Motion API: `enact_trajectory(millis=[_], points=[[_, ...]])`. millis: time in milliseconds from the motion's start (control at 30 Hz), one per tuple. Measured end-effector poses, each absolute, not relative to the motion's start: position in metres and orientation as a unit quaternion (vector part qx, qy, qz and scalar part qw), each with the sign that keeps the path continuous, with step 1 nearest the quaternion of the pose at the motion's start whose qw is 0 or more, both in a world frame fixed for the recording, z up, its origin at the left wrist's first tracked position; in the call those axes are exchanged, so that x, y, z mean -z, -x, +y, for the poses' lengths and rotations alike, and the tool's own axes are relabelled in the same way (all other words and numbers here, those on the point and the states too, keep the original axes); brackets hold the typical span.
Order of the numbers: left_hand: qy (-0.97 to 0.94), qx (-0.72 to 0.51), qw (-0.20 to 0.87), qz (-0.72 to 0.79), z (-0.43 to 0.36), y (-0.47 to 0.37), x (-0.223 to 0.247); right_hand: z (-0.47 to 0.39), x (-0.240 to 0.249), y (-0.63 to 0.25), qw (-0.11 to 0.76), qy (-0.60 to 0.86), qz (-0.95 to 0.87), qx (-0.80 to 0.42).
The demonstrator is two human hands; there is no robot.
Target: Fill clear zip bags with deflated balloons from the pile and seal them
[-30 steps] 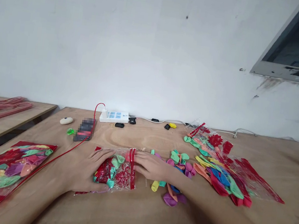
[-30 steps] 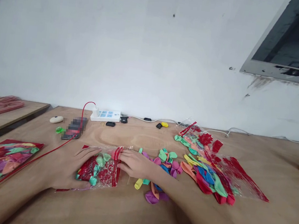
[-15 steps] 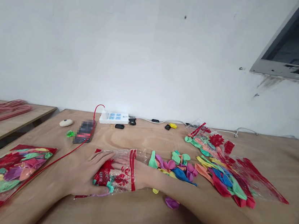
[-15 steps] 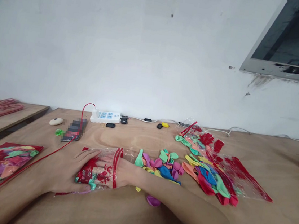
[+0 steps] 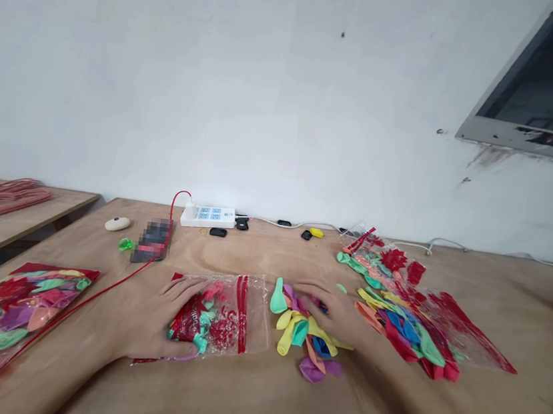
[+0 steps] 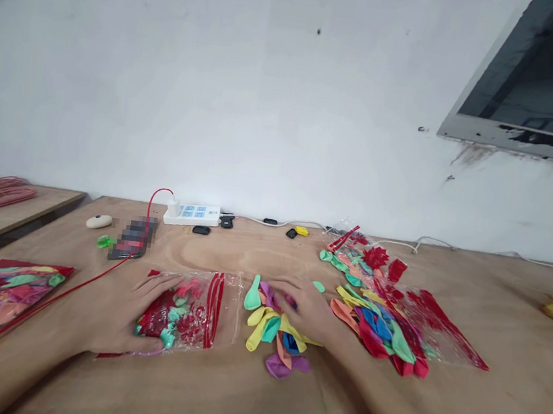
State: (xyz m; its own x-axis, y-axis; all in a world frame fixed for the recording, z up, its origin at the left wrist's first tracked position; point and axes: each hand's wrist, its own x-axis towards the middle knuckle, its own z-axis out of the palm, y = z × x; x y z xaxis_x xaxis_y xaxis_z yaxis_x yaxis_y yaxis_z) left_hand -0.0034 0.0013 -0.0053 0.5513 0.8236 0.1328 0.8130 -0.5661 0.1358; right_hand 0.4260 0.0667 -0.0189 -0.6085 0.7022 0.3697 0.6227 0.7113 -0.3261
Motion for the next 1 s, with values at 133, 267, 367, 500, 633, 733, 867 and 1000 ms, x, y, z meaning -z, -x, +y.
enact_trajectory(millis=[133,267,367,500,633,733,867,1000], points=[[-0.882,-0.087,0.017,0.463,0.001,0.004,0.005,0.085,0.039,-0.474,0.267,0.466,-0.843,0.022],[-0.88,-0.078,0.012,0.467,0.002,0.007,0.006,0.097,0.043,-0.499,0.272,0.483,-0.831,0.036],[-0.885,-0.084,0.012,0.458,0.004,0.01,0.012,0.097,0.042,-0.5,0.271,0.477,-0.836,0.005],[-0.888,-0.092,0.017,0.449,0.006,0.012,0.02,0.093,0.05,-0.49,0.257,0.48,-0.839,-0.016],[-0.887,-0.099,0.03,0.451,0.006,0.013,0.02,0.093,0.058,-0.485,0.245,0.489,-0.837,-0.011],[-0.884,-0.094,0.04,0.457,0.005,0.01,0.016,0.094,0.056,-0.484,0.289,0.487,-0.823,-0.049],[-0.881,-0.094,0.03,0.462,0.003,0.005,0.009,0.093,0.049,-0.48,0.398,0.515,-0.736,-0.187],[-0.879,-0.089,-0.005,0.468,-0.001,0.003,0.002,0.091,0.047,-0.472,0.51,0.528,-0.584,-0.347]])
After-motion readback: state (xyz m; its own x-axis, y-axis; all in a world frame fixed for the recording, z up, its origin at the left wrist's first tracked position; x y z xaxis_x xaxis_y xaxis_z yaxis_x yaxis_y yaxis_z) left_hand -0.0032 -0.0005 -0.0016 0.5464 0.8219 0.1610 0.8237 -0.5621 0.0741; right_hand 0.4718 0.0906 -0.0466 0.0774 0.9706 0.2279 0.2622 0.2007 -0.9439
